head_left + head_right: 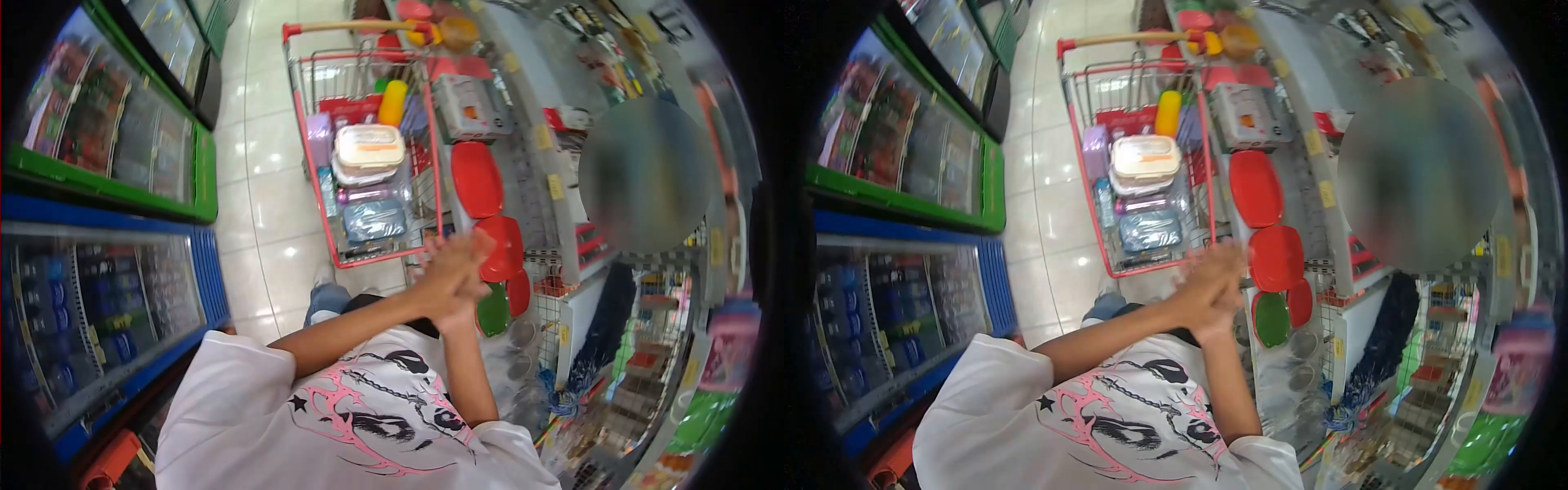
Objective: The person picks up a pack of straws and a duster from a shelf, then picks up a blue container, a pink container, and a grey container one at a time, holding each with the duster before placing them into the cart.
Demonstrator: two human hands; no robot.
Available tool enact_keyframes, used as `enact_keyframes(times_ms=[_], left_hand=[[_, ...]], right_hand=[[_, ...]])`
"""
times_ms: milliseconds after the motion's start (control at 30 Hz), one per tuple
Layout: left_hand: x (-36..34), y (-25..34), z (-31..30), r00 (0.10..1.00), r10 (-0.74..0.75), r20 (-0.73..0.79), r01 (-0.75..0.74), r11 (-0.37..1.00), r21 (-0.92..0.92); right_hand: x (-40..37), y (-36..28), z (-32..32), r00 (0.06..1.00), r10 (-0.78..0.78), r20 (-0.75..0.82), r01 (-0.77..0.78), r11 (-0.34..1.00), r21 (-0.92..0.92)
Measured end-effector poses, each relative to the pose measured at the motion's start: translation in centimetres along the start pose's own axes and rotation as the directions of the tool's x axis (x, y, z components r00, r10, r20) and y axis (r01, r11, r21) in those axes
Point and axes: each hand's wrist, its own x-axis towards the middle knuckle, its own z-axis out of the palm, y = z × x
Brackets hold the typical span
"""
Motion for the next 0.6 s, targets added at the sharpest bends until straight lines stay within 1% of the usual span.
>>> enact_keyframes(times_ms=[33, 67, 100, 133, 167, 200, 233, 300, 333, 367, 400, 433, 467, 500, 533, 567, 600], left_hand=[[-2.5, -4.0, -0.1, 0.987, -0.132, -0.087, 0.133, 0.991, 0.006], [-4.6, -7.1, -2.1, 0.951, -0.306, -0.034, 0.308, 0.946, 0.104], [-7.0, -10.1, -4.3, 0.880, -0.474, 0.014, 0.462, 0.863, 0.205], [-9.7, -12.7, -5.0, 0.814, -0.549, -0.191, 0.559, 0.649, 0.516], [-11.7, -15.3, -6.1, 0.736, -0.551, -0.393, 0.673, 0.531, 0.515], [-13.3, -17.2, -7.2, 0.631, -0.519, -0.576, 0.776, 0.404, 0.485], [-13.8, -18.0, -8.6, 0.612, -0.542, -0.576, 0.790, 0.387, 0.476], [-13.4, -19.2, -11.5, 0.512, -0.552, -0.658, 0.817, 0.549, 0.176], [-13.4, -20.7, -11.6, 0.507, -0.555, -0.660, 0.823, 0.538, 0.181], [-13.0, -22.9, -11.2, 0.412, -0.597, -0.688, 0.833, 0.553, 0.020], [-11.9, -24.6, -11.1, 0.319, -0.636, -0.703, 0.815, 0.562, -0.139], [-10.2, -25.4, -10.5, 0.177, -0.603, -0.778, 0.858, 0.481, -0.178], [-9.5, -25.8, -10.2, 0.175, -0.593, -0.786, 0.861, 0.480, -0.170], [-9.1, -26.1, -10.0, 0.086, -0.597, -0.797, 0.863, 0.444, -0.239], [-9.1, -26.2, -9.7, 0.001, -0.606, -0.795, 0.863, 0.402, -0.306], [-8.9, -25.9, -9.4, 0.010, -0.609, -0.793, 0.874, 0.391, -0.289], [-8.7, -25.7, -9.4, 0.007, -0.570, -0.821, 0.896, 0.369, -0.248]], right_hand=[[-0.2, 1.3, 0.5, 1.000, 0.030, -0.010, -0.030, 0.999, -0.015], [-0.6, 2.6, 1.1, 0.962, 0.271, 0.038, -0.270, 0.962, -0.029], [-0.8, 3.5, 1.3, 0.866, 0.494, 0.077, -0.492, 0.870, -0.043], [-0.3, 4.4, 0.5, 0.854, 0.517, 0.058, -0.515, 0.856, -0.043], [1.1, 5.6, -1.0, 0.954, 0.297, -0.042, -0.246, 0.697, -0.673], [2.4, 6.9, -2.9, 0.997, 0.065, 0.049, 0.040, 0.138, -0.990], [4.3, 7.4, -4.8, 0.956, -0.149, 0.251, 0.262, 0.055, -0.964], [9.2, 7.4, -7.2, 0.931, -0.300, 0.208, 0.201, -0.057, -0.978], [11.7, 6.9, -7.7, 0.879, -0.388, 0.277, 0.235, -0.153, -0.960], [14.2, 6.4, -8.0, 0.809, -0.472, 0.352, 0.260, -0.250, -0.933], [16.7, 6.1, -8.8, 0.806, -0.475, 0.353, 0.269, -0.237, -0.934], [19.1, 6.0, -9.8, 0.746, -0.583, 0.323, 0.196, -0.271, -0.942], [21.1, 6.0, -9.6, 0.673, -0.677, 0.297, 0.121, -0.295, -0.948], [22.7, 6.2, -9.6, 0.671, -0.683, 0.288, 0.125, -0.278, -0.952], [23.0, 6.0, -9.1, 0.769, -0.639, 0.010, -0.142, -0.186, -0.972], [22.8, 5.8, -9.0, 0.783, -0.554, -0.282, -0.412, -0.124, -0.903], [22.7, 5.9, -9.2, 0.781, -0.545, -0.303, -0.424, -0.108, -0.899]])
